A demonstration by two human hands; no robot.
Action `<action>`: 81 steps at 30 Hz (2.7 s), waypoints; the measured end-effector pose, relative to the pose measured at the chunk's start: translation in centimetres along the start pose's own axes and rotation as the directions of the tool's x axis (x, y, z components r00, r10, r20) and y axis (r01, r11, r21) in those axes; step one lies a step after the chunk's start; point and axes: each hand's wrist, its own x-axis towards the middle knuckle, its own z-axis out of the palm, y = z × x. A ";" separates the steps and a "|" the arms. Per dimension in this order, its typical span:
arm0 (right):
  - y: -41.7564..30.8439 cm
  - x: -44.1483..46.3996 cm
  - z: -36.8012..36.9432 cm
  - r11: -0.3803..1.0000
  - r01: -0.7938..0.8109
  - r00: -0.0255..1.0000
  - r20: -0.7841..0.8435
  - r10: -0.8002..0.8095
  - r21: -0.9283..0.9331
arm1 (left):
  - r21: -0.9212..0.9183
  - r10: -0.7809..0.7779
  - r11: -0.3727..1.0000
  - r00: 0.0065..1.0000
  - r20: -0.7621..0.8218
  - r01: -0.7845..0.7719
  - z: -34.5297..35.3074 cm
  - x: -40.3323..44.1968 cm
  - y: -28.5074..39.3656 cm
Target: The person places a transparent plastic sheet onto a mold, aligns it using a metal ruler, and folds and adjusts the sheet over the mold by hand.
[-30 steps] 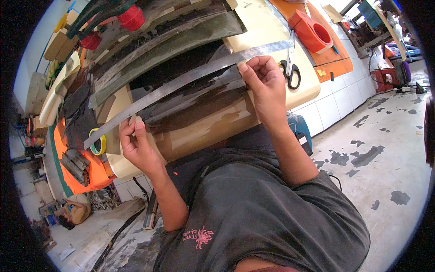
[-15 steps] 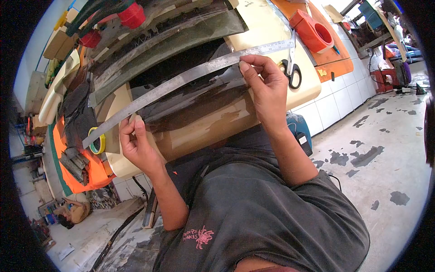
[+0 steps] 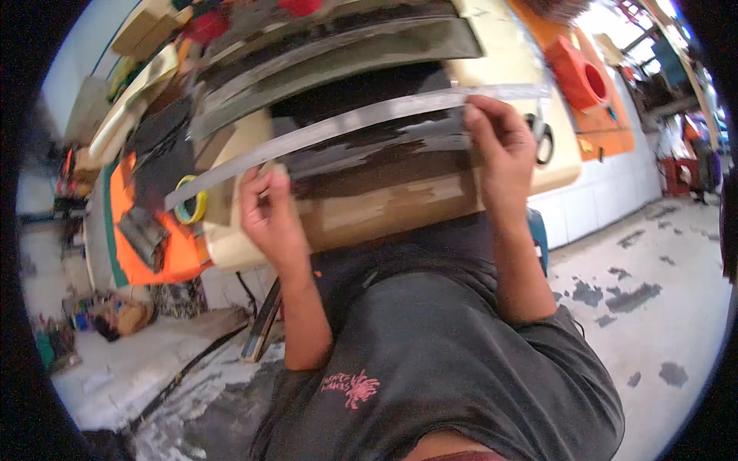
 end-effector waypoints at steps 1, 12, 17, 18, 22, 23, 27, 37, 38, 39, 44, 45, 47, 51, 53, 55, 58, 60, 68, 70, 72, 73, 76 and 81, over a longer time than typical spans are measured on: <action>0.1 0.0 0.0 1.000 0.021 1.000 -0.004 -0.021 -0.009 | -0.040 -0.003 0.999 1.000 0.005 0.003 0.1 0.1 0.2; -0.5 -0.2 0.7 0.998 0.053 0.998 -0.016 -0.053 -0.016 | -0.248 -0.072 0.965 0.995 0.065 0.087 0.0 0.1 0.0; -0.5 -0.1 0.5 0.997 0.034 0.999 0.000 -0.034 -0.063 | -0.172 -0.033 0.985 0.999 -0.017 0.029 0.3 0.2 1.0; -0.5 -0.1 0.5 0.997 0.034 0.999 0.004 -0.034 -0.063 | -0.164 -0.059 0.985 0.998 0.006 0.059 0.2 0.1 1.1; -0.4 -0.1 0.4 0.996 0.056 0.998 0.001 -0.056 -0.068 | -0.174 -0.122 0.976 0.992 0.043 0.127 -0.1 0.0 0.8; -0.4 -0.1 0.4 0.996 0.057 0.998 0.002 -0.057 -0.072 | -0.174 -0.122 0.976 0.992 0.043 0.127 0.0 0.0 0.6; -0.5 -0.1 0.4 0.999 0.013 1.000 0.001 -0.013 -0.035 | -0.192 -0.074 0.978 0.997 0.033 0.079 0.1 0.0 0.1; -0.1 0.1 0.2 0.995 0.076 0.997 0.008 -0.075 -0.062 | -0.138 -0.081 0.987 0.997 0.007 0.081 0.2 -0.1 0.4; -0.1 0.1 0.3 0.997 0.070 0.997 0.018 -0.070 -0.020 | -0.141 -0.082 0.987 0.997 0.011 0.083 0.2 -0.1 0.4; -0.3 0.0 0.4 0.997 0.071 0.997 0.011 -0.071 -0.024 | -0.148 -0.096 0.984 0.995 0.011 0.096 0.2 -0.1 0.5; -0.4 0.0 0.2 0.998 0.037 0.999 0.011 -0.037 -0.044 | -0.174 -0.100 0.979 0.995 0.026 0.104 0.3 -0.3 0.5; -0.1 0.1 0.3 0.995 0.099 0.995 0.018 -0.098 -0.034 | -0.148 -0.106 0.983 0.994 0.003 0.105 0.4 -0.2 1.1; -0.2 0.1 0.2 0.995 0.087 0.996 0.010 -0.086 -0.041 | -0.110 -0.132 0.985 0.991 0.009 0.132 0.3 -0.3 1.2; -0.3 -0.1 0.2 1.000 0.014 1.000 -0.005 -0.014 0.002 | -0.021 -0.137 0.990 0.990 0.021 0.138 0.5 -0.2 1.9; 0.4 0.3 0.1 0.997 0.076 0.997 0.000 -0.076 -0.001 | -0.045 -0.115 0.992 0.993 0.025 0.116 0.7 -0.2 1.7; 0.0 0.1 0.0 0.998 0.055 0.998 -0.007 -0.055 -0.017 | -0.038 -0.113 0.993 0.994 0.003 0.113 0.8 -0.2 1.6; -0.6 -0.1 0.0 0.999 0.035 0.999 0.000 -0.035 -0.011 | -0.083 -0.111 0.990 0.994 -0.002 0.111 1.0 -0.2 1.8; -0.8 -0.1 -0.1 0.996 -0.067 0.998 0.023 0.066 0.058 | -0.106 -0.101 0.989 0.995 0.018 0.102 0.9 -0.3 1.2; -0.4 0.0 0.0 0.999 -0.004 1.000 0.018 0.003 0.053 | -0.150 -0.122 0.981 0.993 0.006 0.122 1.0 -0.3 1.1; -0.6 0.0 0.1 0.995 -0.008 0.999 0.032 0.005 0.095 | -0.147 -0.117 0.982 0.993 0.004 0.117 1.0 -0.4 1.1; -0.8 0.0 0.0 0.999 0.000 0.999 0.033 -0.001 0.052 | -0.129 -0.112 0.985 0.994 0.008 0.113 1.0 -0.3 1.2; -0.9 0.0 0.0 1.000 0.008 0.999 0.037 -0.009 0.009 | -0.128 -0.114 0.985 0.993 0.011 0.114 1.0 -0.3 1.2; -0.6 0.0 0.1 0.999 0.032 0.999 0.032 -0.033 0.015 | -0.128 -0.117 0.985 0.993 0.009 0.117 1.0 -0.3 1.2; -0.7 0.1 0.1 1.000 0.024 0.999 0.027 -0.025 0.014 | -0.122 -0.105 0.987 0.994 0.024 0.107 0.9 -0.2 1.2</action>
